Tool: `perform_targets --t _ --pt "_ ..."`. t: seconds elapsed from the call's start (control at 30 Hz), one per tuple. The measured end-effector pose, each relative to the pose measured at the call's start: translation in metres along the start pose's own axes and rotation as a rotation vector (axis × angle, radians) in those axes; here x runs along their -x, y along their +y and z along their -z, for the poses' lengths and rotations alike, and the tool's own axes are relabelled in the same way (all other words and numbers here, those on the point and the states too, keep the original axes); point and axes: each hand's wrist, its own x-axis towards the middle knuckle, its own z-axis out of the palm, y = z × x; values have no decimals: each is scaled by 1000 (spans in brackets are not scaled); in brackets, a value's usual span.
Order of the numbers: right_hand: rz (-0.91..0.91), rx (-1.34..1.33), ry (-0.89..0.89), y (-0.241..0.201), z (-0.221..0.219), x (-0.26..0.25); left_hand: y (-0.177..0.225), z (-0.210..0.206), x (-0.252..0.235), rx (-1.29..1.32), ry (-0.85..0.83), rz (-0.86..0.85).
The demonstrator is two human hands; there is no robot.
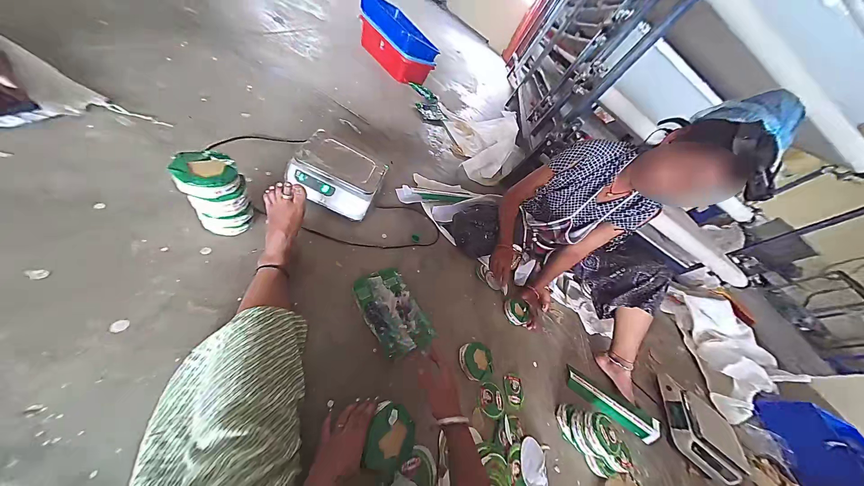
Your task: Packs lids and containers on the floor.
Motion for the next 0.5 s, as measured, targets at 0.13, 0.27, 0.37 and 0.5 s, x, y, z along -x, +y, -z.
perform_targets --t 0.13,0.27,0.37,0.5 --pt "-113 -112 -77 20 -4 98 -7 -2 -3 -32 -17 30" --pt "-22 188 48 25 -25 130 -12 -4 -6 -93 35 6" --pt "-61 376 75 18 -28 122 -12 -4 -5 -114 33 1" --pt "-46 571 84 15 -51 164 -16 -4 -6 -134 50 -19"
